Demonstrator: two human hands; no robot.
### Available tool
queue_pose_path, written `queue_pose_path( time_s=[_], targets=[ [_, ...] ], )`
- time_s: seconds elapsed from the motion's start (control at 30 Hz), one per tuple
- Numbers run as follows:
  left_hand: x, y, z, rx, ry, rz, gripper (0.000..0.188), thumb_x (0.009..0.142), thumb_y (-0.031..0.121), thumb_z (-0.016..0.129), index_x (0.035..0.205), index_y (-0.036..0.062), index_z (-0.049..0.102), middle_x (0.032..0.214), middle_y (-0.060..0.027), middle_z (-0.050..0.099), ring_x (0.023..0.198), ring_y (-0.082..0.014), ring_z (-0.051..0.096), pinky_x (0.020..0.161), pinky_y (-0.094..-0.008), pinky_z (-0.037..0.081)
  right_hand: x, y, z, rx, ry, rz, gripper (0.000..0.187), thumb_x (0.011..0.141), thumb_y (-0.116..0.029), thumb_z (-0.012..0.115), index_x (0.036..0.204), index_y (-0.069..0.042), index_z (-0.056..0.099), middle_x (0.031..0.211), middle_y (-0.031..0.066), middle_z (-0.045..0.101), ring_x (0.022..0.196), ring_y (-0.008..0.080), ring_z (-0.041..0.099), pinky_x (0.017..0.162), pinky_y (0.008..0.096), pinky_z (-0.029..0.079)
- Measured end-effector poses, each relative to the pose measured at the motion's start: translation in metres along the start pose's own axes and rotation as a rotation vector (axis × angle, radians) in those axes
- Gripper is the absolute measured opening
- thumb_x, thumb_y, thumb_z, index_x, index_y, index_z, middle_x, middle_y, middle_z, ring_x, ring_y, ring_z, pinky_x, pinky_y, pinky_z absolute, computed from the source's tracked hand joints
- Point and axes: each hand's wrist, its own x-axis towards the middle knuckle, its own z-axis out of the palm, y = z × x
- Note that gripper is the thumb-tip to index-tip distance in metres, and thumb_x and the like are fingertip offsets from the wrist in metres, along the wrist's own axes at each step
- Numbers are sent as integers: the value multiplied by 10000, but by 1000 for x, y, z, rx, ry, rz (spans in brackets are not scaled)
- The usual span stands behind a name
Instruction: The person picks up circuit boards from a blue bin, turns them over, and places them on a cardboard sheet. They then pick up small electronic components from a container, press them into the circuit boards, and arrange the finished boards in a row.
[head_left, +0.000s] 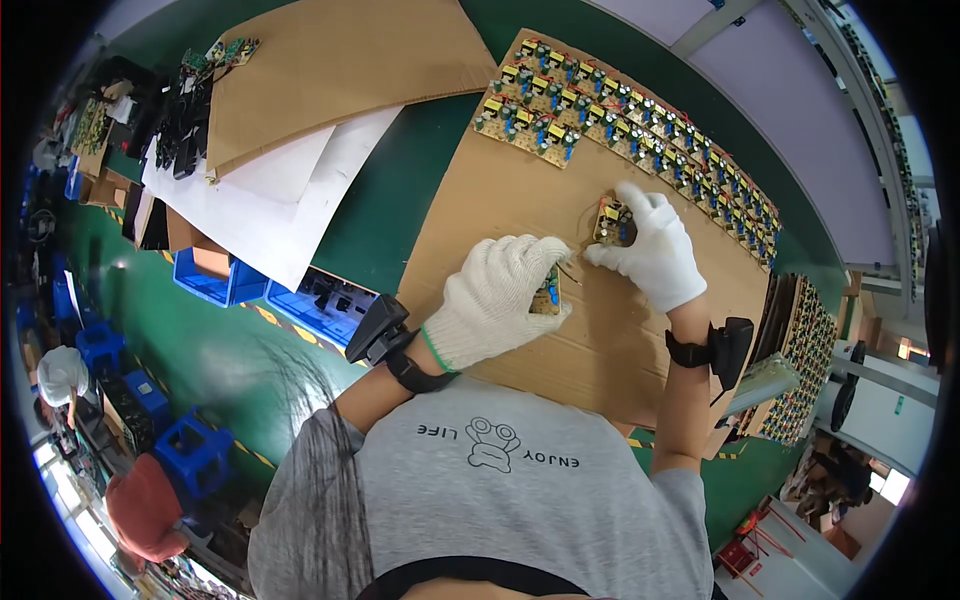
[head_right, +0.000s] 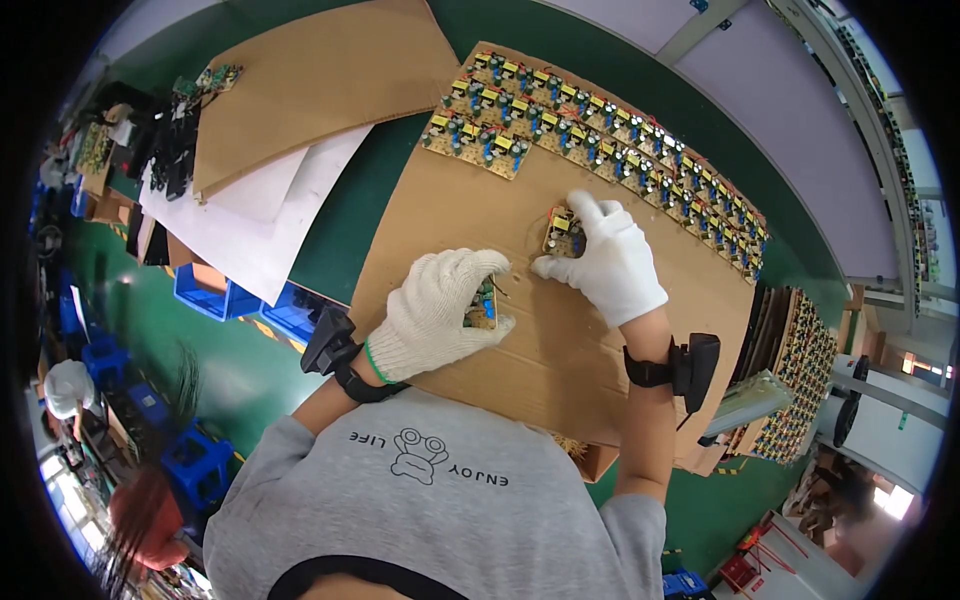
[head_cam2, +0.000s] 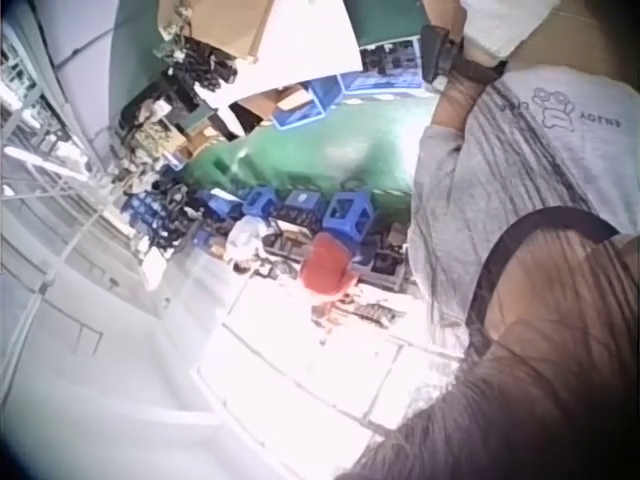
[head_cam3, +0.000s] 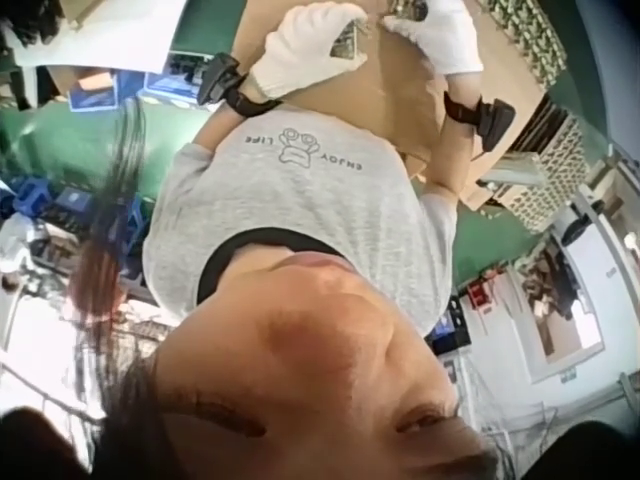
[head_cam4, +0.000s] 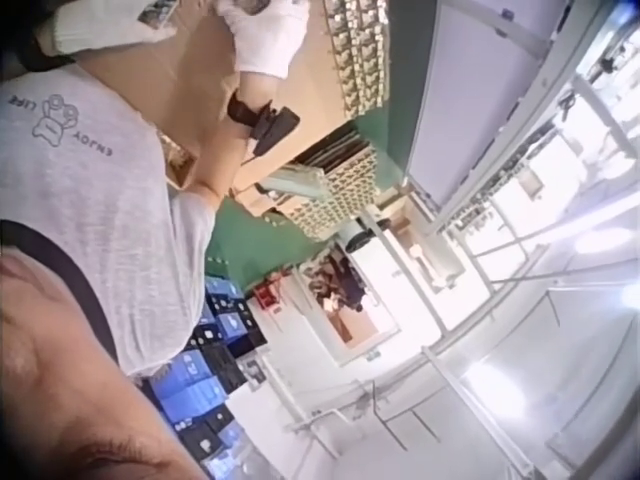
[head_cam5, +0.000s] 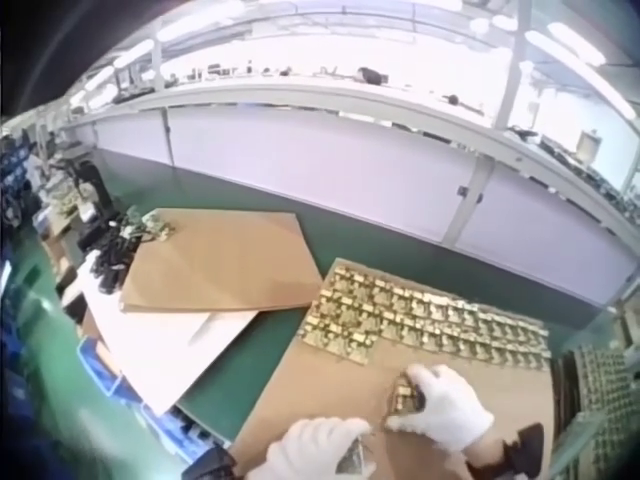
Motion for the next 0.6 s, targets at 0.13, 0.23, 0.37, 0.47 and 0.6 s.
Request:
queue_pose_path(
  time_s=[0.13,0.23,0.37,0.47,0.6],
  targets=[
    [2,0,-3,-58,0,14,522,721,290,762,1156,140,517,964,-68,584,954,-278,582,870,-396,434,12,-3,5,100,-39,-74,569,675,-278,836,1147,-53,611,1033,164,592,886,295,613,781,389,510],
    [2,-2,-5,-127,-33,-20,583,722,296,757,1207,123,483,1022,-93,578,1002,-297,574,896,-411,428,27,-7,16,106,91,-66,513,684,-287,827,1096,-51,633,1001,155,598,844,286,617,756,380,512],
    [-2,-6,2,-168,75,-20,733,731,279,753,1347,91,403,1135,-128,564,1067,-318,559,948,-425,409,42,-19,24,6,183,-4,536,695,-352,819,1080,-22,644,956,153,622,817,283,623,737,373,512],
    [-3,-8,5,-111,83,-8,863,718,276,780,1427,64,336,1232,-153,549,1082,-325,569,991,-423,412,46,-25,25,15,219,26,581,691,-385,822,1089,-1,642,960,160,630,822,288,625,740,376,512],
    [-1,2,-6,-122,46,-117,944,698,232,798,1456,35,270,1243,-164,540,1055,-335,581,940,-427,456,43,-32,25,-34,285,-14,529,753,-367,782,1097,9,641,994,179,632,810,291,627,726,373,513]
  ],
)
